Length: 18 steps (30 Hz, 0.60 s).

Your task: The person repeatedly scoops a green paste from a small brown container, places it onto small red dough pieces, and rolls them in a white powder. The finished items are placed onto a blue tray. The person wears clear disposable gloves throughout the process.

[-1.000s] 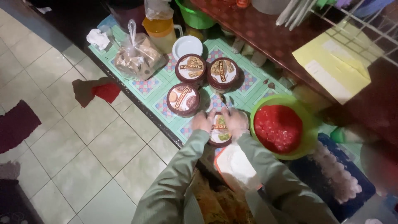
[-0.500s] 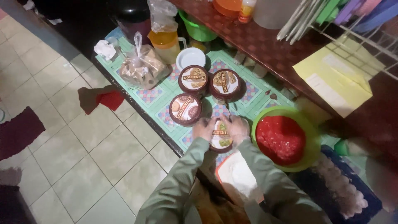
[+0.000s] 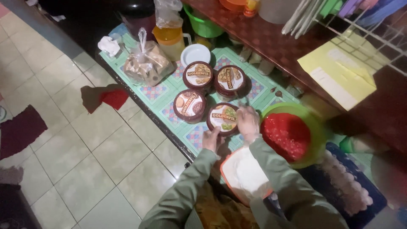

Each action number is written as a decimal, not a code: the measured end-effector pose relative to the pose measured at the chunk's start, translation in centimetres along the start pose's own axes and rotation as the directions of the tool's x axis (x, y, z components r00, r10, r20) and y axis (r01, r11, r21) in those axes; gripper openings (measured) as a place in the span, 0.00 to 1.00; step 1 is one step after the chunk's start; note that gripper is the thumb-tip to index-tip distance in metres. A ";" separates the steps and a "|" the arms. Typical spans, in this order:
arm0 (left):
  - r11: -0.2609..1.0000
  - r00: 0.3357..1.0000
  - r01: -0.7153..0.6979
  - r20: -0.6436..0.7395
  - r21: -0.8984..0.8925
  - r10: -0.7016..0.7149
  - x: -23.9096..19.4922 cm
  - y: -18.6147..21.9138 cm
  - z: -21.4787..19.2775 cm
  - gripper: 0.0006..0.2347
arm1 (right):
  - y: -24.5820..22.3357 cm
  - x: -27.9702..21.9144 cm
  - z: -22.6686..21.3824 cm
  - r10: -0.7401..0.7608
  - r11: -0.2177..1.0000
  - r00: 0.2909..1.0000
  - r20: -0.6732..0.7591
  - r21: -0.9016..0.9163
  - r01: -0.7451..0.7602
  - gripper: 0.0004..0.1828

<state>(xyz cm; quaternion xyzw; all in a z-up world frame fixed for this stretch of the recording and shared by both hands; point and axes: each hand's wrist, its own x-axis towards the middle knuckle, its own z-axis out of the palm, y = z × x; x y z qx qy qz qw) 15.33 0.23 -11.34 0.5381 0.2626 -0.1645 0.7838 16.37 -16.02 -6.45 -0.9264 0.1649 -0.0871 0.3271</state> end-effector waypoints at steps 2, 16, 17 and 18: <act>0.998 0.998 -0.067 -0.019 -0.010 0.066 0.5 0.3 0.3 0.20 | 1.3 0.0 1.8 -0.014 1.000 0.996 0.084 0.021 0.013 0.22; 0.943 0.948 -0.227 -0.166 0.244 0.271 6.6 1.9 1.0 0.23 | -0.2 2.5 8.2 -0.169 0.984 0.986 -0.007 -0.059 0.168 0.26; 0.940 0.950 -0.215 -0.168 0.265 0.264 6.7 2.4 1.2 0.23 | -0.4 2.9 8.0 -0.203 0.978 0.979 0.000 -0.057 0.203 0.26; 0.940 0.951 -0.213 -0.164 0.266 0.262 6.0 3.2 1.4 0.23 | -0.9 2.4 7.0 -0.199 0.978 0.980 -0.001 -0.059 0.199 0.26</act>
